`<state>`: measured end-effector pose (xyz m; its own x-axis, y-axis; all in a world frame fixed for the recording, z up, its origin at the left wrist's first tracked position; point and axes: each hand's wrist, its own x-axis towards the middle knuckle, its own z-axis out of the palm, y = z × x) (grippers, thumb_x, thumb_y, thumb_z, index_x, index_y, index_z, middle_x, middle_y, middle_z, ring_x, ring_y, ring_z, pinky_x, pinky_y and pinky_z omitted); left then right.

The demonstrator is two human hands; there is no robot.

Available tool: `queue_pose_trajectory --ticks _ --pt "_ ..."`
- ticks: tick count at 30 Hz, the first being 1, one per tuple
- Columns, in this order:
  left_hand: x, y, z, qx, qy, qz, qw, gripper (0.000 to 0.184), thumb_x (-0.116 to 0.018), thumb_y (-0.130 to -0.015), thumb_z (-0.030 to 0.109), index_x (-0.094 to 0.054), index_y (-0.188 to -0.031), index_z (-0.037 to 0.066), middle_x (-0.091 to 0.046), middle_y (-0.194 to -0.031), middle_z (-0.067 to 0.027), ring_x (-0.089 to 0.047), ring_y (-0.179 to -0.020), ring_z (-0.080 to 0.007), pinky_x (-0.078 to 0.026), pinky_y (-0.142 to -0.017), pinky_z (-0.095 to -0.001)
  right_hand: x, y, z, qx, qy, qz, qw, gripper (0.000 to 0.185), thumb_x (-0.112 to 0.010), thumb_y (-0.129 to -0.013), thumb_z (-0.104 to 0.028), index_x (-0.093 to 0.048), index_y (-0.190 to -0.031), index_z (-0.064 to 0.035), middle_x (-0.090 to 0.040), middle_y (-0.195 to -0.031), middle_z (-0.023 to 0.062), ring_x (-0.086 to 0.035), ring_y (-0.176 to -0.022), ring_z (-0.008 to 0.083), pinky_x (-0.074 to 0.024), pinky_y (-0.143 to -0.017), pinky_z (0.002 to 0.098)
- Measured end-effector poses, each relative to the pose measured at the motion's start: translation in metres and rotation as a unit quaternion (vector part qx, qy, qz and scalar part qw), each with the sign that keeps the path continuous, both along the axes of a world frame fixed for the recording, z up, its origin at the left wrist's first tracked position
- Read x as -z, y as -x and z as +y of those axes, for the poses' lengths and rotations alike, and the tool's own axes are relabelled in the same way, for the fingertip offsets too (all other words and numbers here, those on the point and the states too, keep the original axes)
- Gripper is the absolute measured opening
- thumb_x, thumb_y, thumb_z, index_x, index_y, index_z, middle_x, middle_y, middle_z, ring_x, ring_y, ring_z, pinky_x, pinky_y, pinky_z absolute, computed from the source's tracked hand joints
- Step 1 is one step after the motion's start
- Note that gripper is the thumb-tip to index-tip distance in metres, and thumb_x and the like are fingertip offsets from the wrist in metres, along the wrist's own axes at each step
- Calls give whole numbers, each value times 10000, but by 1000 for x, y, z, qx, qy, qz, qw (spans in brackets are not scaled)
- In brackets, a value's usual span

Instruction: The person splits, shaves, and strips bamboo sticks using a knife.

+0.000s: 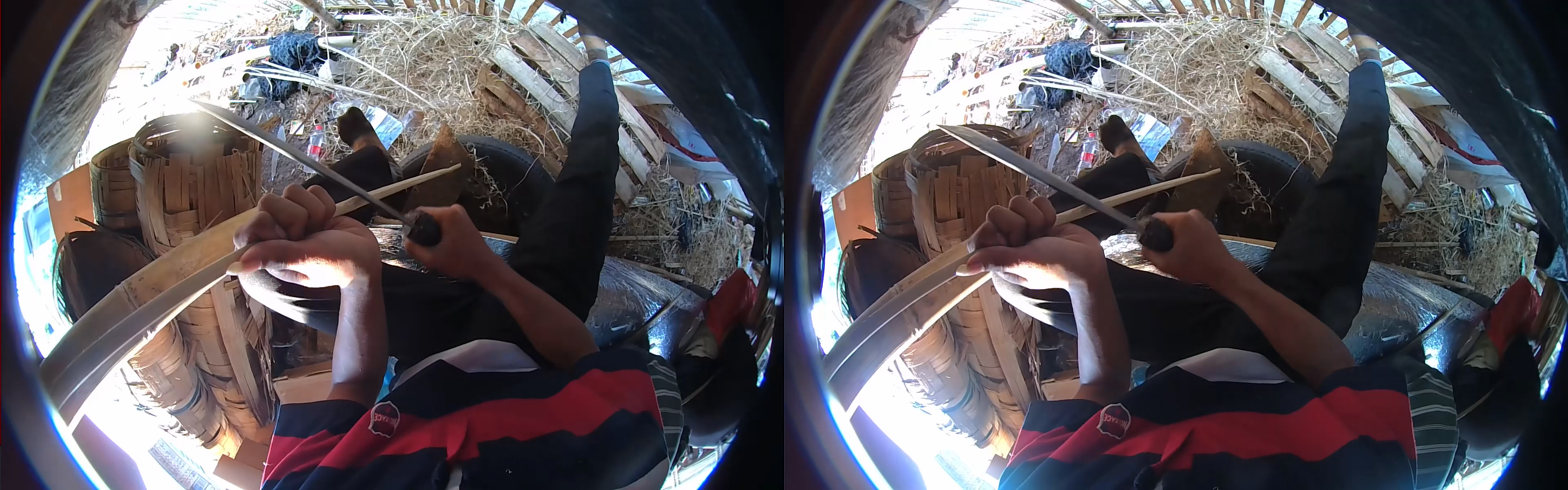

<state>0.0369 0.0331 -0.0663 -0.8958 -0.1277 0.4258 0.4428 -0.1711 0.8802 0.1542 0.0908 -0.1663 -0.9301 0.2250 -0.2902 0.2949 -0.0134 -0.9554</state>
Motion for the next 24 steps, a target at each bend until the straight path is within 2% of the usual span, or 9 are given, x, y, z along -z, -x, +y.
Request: queue_pose_trajectory --ticks 5,7,11,14,16,19,21,22,24 --pt "5 10 -13 -22 20 13 999 563 -365 -920 611 -164 -654 157 -146 -558 54 -114 -463 -48 -84 -401 -232 97 -14 12 14 -71 -51 996 209 -708 -713 -184 -637 -751 9 -618 -616 127 -628 -586 164 -486 -579 332" --pt "6 13 -15 -29 16 10 999 558 -358 -925 606 -164 -656 157 -144 -559 54 -112 -464 -48 -83 -402 -232 122 -21 26 -35 -86 -158 983 253 -714 -688 -268 -680 -809 -49 -658 -695 160 -667 -691 331 -526 -649 412" --pt "5 9 -13 7 -11 10 1000 557 -362 -921 607 -164 -659 158 -144 -555 56 -109 -461 -45 -79 -398 -234 101 -17 35 -49 -139 -166 975 253 -713 -678 -267 -680 -800 -48 -658 -696 164 -666 -711 334 -525 -658 410" --pt "4 7 -10 17 -12 -2 1000 567 -378 -911 614 -161 -657 156 -145 -548 57 -110 -456 -44 -79 -394 -235 65 -10 29 -30 -121 -108 986 250 -713 -676 -267 -680 -793 -49 -656 -689 162 -662 -719 340 -526 -662 413" --pt "4 7 -7 20 0 2 1000 576 -386 -908 616 -156 -651 155 -144 -548 58 -110 -455 -45 -81 -394 -235 52 -3 27 -70 -88 -76 991 246 -711 -674 -274 -682 -791 -60 -656 -694 157 -659 -708 340 -527 -667 414" --pt "4 10 -10 10 1 -5 1000 573 -328 -917 638 -155 -648 162 -122 -565 54 -107 -489 -55 -97 -421 -239 97 -8 26 -71 -85 -73 991 265 -711 -678 -297 -689 -813 -70 -660 -718 164 -661 -727 338 -529 -681 420" --pt "2 13 -14 1 11 -6 1000 572 -332 -918 635 -155 -652 161 -120 -566 53 -107 -491 -55 -98 -423 -240 152 -25 33 -31 -137 -152 978 309 -712 -679 -327 -702 -852 -71 -676 -790 182 -666 -795 344 -529 -721 430" --pt "3 15 -16 -4 21 -12 1000 571 -337 -919 633 -156 -655 160 -119 -567 53 -106 -493 -55 -98 -424 -241 176 -34 46 -31 -164 -208 964 309 -703 -685 -316 -698 -836 -47 -673 -767 189 -672 -767 331 -520 -696 417" --pt "5 13 -17 14 9 -14 1000 566 -338 -921 630 -155 -662 161 -117 -567 51 -106 -494 -55 -100 -425 -241 187 -43 60 -28 -186 -267 945 312 -694 -692 -306 -695 -821 -22 -669 -744 195 -678 -740 319 -511 -671 404"
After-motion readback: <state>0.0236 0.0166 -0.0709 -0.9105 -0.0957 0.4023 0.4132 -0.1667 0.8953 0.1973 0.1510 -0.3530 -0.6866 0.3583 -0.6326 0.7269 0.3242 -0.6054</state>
